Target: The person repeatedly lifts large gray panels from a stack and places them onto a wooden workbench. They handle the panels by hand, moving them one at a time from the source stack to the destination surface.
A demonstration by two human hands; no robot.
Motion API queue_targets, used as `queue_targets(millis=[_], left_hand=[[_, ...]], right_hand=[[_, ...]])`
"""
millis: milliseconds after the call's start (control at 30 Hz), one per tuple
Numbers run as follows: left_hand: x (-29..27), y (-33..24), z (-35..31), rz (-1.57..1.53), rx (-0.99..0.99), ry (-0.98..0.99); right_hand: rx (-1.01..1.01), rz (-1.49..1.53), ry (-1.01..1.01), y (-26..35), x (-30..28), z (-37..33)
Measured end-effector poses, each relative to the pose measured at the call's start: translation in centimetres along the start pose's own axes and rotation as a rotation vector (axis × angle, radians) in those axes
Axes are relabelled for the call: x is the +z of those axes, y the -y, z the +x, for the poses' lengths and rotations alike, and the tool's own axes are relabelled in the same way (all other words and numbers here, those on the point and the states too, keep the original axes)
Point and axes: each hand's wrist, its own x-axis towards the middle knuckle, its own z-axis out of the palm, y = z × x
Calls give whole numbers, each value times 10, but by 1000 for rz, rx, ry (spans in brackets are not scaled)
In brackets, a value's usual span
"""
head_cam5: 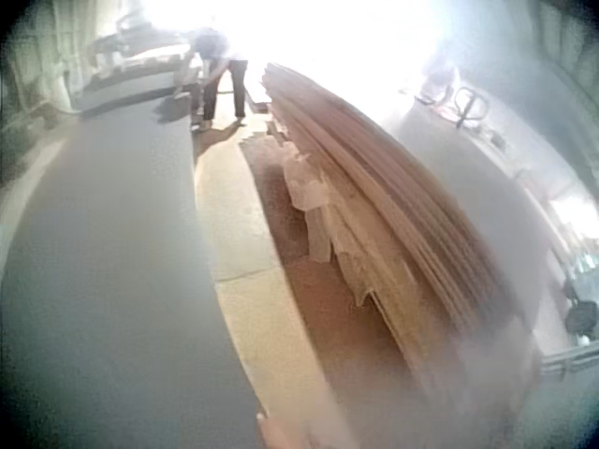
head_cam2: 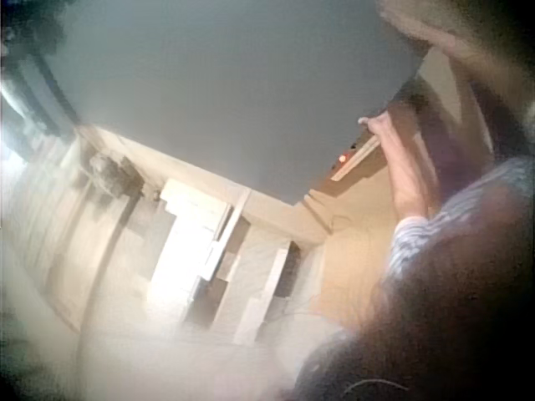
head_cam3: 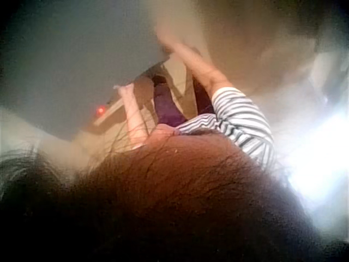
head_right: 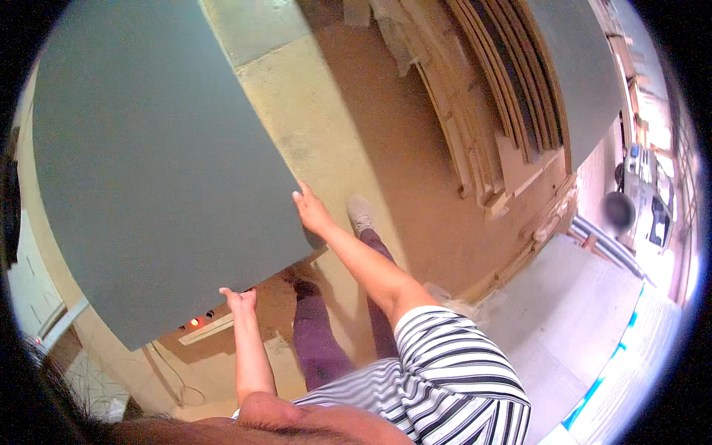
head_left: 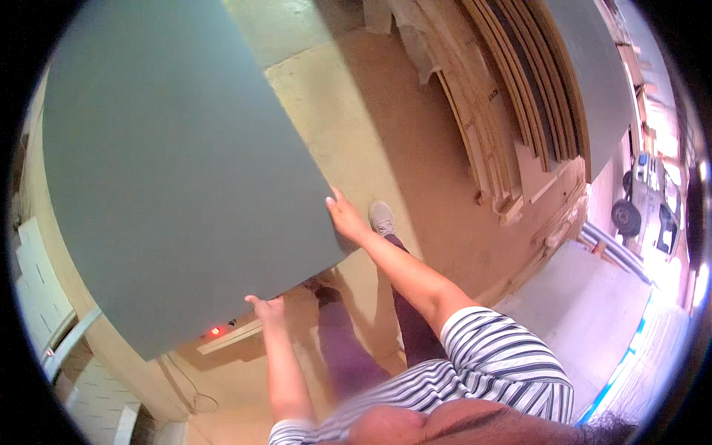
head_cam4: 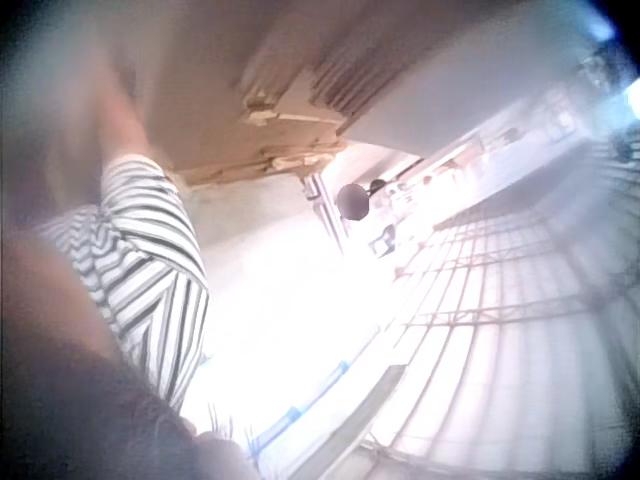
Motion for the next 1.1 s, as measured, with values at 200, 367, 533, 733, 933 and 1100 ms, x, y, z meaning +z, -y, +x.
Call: queue_targets(millis=[200, 367, 533, 733, 933, 1100], left_hand=[[34, -14, -7, 109, 113, -169], [20, -8, 8, 35, 100, 22], [29, 13, 18, 106, 41, 118], [52, 24, 5, 125, 54, -20], [49, 18, 13, 132, 72, 0], [60, 21, 14, 161, 81, -2]], right_hand=[[-31, -75, 60, 4, 22, 19], [-50, -157, 1, 5, 34, 17], [-21, -153, -51, 10, 33, 19], [30, -168, -96, 16, 26, 18], [-47, -217, -178, 12, 36, 20], [76, -98, -36, 22, 27, 21]])
